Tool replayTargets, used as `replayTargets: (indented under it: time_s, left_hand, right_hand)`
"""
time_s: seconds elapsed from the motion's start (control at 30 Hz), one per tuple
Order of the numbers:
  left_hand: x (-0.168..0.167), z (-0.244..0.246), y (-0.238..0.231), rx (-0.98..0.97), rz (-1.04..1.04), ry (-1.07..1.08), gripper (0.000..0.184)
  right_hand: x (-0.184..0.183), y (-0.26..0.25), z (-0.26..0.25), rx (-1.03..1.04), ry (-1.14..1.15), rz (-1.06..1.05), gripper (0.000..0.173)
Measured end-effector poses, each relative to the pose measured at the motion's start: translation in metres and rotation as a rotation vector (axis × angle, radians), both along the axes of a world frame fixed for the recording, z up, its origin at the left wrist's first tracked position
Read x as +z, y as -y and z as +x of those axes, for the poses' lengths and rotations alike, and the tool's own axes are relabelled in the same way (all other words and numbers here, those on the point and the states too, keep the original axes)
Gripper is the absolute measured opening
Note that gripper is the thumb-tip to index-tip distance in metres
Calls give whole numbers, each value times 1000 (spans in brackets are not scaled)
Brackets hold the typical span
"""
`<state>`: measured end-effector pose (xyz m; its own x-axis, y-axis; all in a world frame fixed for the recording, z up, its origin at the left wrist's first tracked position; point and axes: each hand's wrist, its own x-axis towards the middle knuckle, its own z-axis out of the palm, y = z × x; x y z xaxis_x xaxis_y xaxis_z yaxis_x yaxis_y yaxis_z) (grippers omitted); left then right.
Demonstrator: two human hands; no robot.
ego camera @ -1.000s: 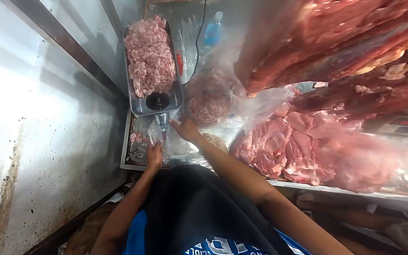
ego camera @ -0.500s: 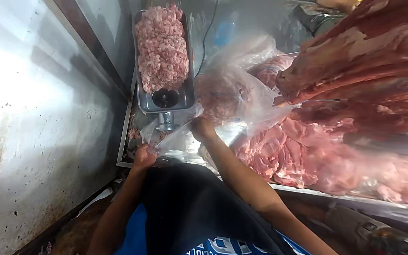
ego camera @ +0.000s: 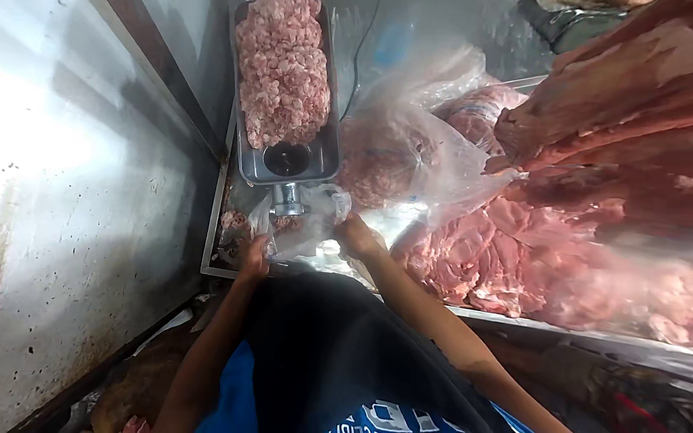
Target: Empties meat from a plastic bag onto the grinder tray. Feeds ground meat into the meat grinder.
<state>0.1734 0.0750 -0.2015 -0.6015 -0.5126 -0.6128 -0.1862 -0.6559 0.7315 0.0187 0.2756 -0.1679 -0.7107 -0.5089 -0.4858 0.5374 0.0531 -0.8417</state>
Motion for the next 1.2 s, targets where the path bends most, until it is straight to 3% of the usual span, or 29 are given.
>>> replayTargets:
  time_s: [0.07,0.17,0.27,0.33,0.5,0.6,0.67,0.73,0.83,0.93,1.07,1.2]
  left_hand:
    - [8,-8,-5,23,-55,29,40]
    - [25,-23,-3,68,-112,105,42]
    - [27,-20,3,-51,-247,120,43]
    - [24,-13,6,-142,-339,110,41]
    - [28,-9,7,-182,-392,135,42]
    - [30,-6,12,-186,-405,188,39]
    - [38,-8,19,-204,-429,224,37]
    - [46,-9,27,-212,-428,232,36]
    - [50,-10,33,-216,-395,237,38]
    - [52,-11,35,-219,-397,239,36]
    - [55,-7,32,-240,-425,234,34]
    - [60,-2,27,-235,-376,230,34]
  right_hand:
    - [0,1,-2,18,-5,0,22]
    - [10,5,-15,154,-96,57,24]
    - [22,4,-19,362,-194,197,18]
    - [20,2,-14,461,-206,242,25]
    - [26,-6,0,496,-124,342,28]
    - [18,-28,1,592,-164,459,45]
    - [31,-37,-4,673,-226,553,48]
    - [69,-33,-11,761,-300,572,39]
    - [142,-2,-21,834,-531,485,30]
    - [189,53,-33,732,-905,437,28]
    - [211,149,-75,481,-1324,426,33]
    - [184,208,-119,514,-1487,723,49]
